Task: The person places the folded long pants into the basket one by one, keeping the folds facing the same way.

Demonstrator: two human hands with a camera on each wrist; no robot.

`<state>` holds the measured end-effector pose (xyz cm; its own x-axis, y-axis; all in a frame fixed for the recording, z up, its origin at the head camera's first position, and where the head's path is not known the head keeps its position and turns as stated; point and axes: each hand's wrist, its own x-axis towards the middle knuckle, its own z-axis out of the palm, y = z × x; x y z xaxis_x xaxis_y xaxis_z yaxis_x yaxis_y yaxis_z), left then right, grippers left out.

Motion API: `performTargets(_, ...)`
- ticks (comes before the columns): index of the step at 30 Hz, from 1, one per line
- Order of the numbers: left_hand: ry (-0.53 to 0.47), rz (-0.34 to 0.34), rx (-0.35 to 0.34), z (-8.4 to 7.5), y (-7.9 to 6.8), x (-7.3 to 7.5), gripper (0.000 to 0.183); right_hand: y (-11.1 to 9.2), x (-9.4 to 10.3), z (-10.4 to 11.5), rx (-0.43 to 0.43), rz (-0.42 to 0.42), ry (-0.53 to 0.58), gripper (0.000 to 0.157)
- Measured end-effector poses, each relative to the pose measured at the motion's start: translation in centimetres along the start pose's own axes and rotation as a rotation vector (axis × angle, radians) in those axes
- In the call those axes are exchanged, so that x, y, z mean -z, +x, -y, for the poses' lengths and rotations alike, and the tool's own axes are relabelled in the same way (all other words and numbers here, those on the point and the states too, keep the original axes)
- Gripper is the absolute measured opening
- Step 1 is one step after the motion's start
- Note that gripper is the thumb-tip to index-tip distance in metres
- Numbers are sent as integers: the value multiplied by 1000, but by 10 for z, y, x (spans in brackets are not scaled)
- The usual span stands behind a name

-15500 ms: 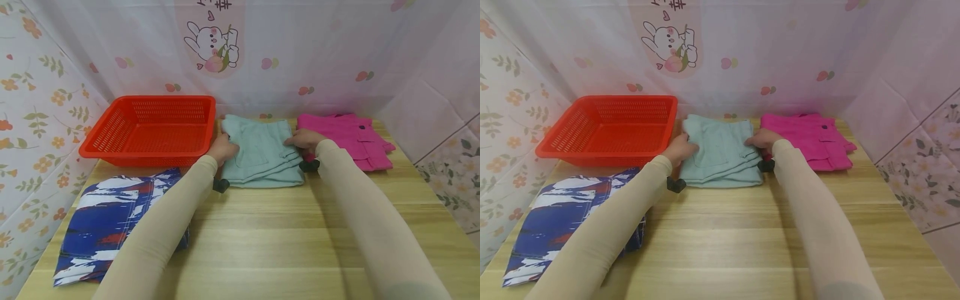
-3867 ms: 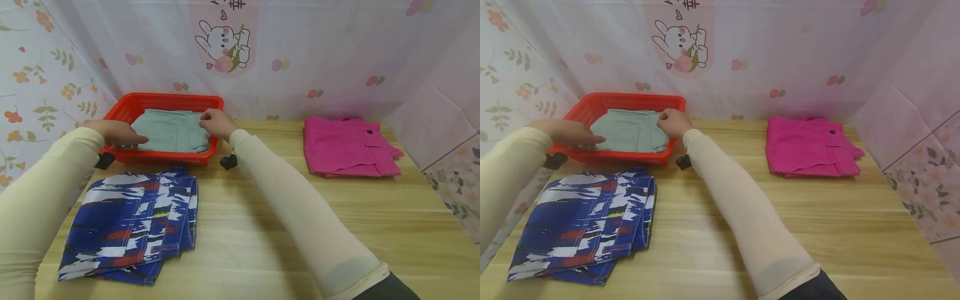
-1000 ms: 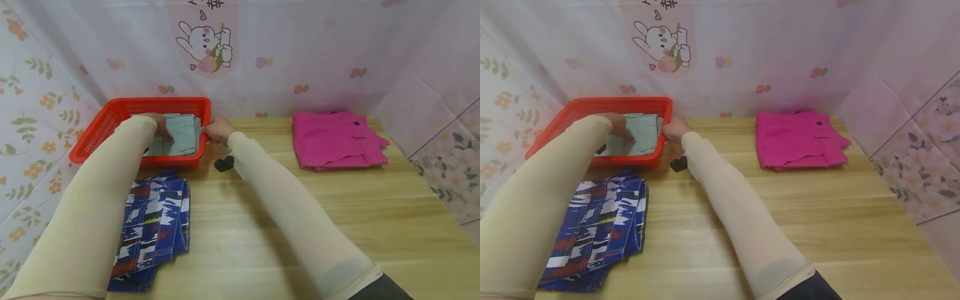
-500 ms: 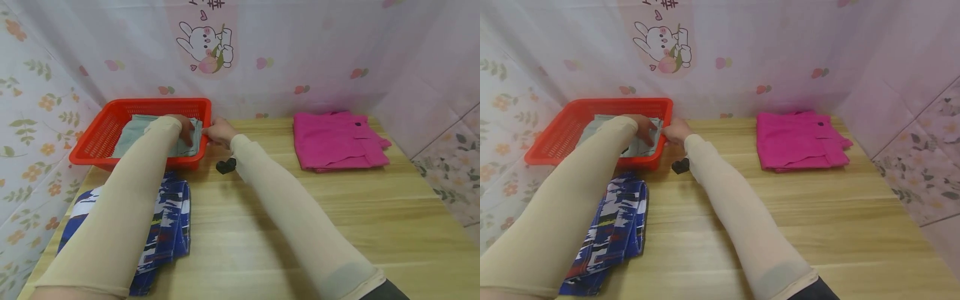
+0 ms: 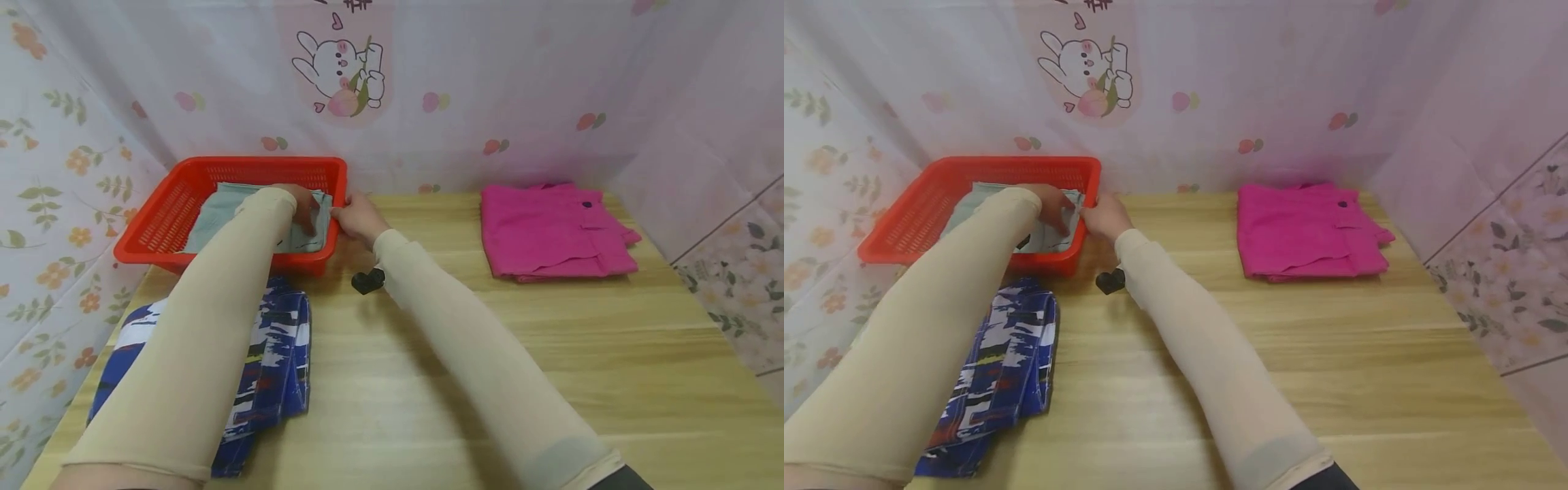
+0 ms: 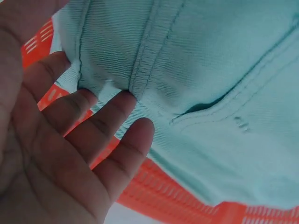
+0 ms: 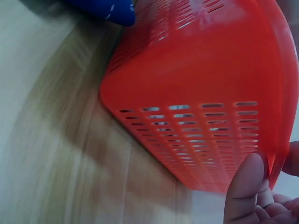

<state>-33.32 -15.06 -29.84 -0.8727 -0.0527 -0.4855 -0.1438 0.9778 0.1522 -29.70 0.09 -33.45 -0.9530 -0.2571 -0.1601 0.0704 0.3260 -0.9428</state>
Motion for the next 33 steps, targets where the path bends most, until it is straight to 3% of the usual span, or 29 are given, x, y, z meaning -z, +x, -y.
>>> performTargets(3,64,-4,-89,5,9,6,87,2,2,-2,9,-20,5,21)
performTargets(5,67,-50,-138,7,13,8,69,4,5,-5,9,-3,19,23)
performTargets(9,-123,-260,-176,-1,8,7,41,3,16,-13,5,33,60,24)
performTargets(12,-267,-365,-219,-20,-12,7,45,-2,33,-20,2,25,91,24)
performTargets(15,-366,-411,-285,-44,-43,7,53,-11,57,-28,19,-8,70,24)
performTargets(18,-444,-464,-363,-67,-72,-2,50,-21,83,-36,36,-37,47,28)
performTargets(21,-549,-510,-429,-84,-90,-19,43,-33,111,-45,22,-62,37,33)
performTargets(24,-620,-512,-460,-96,-95,-36,40,-48,140,-53,1,-125,-10,34)
performTargets(29,-775,-497,-508,-112,-90,-68,28,-69,182,-68,-10,-222,-92,37)
performTargets(33,-887,-402,-528,-128,-82,-94,22,-81,211,-79,-14,-265,-181,41)
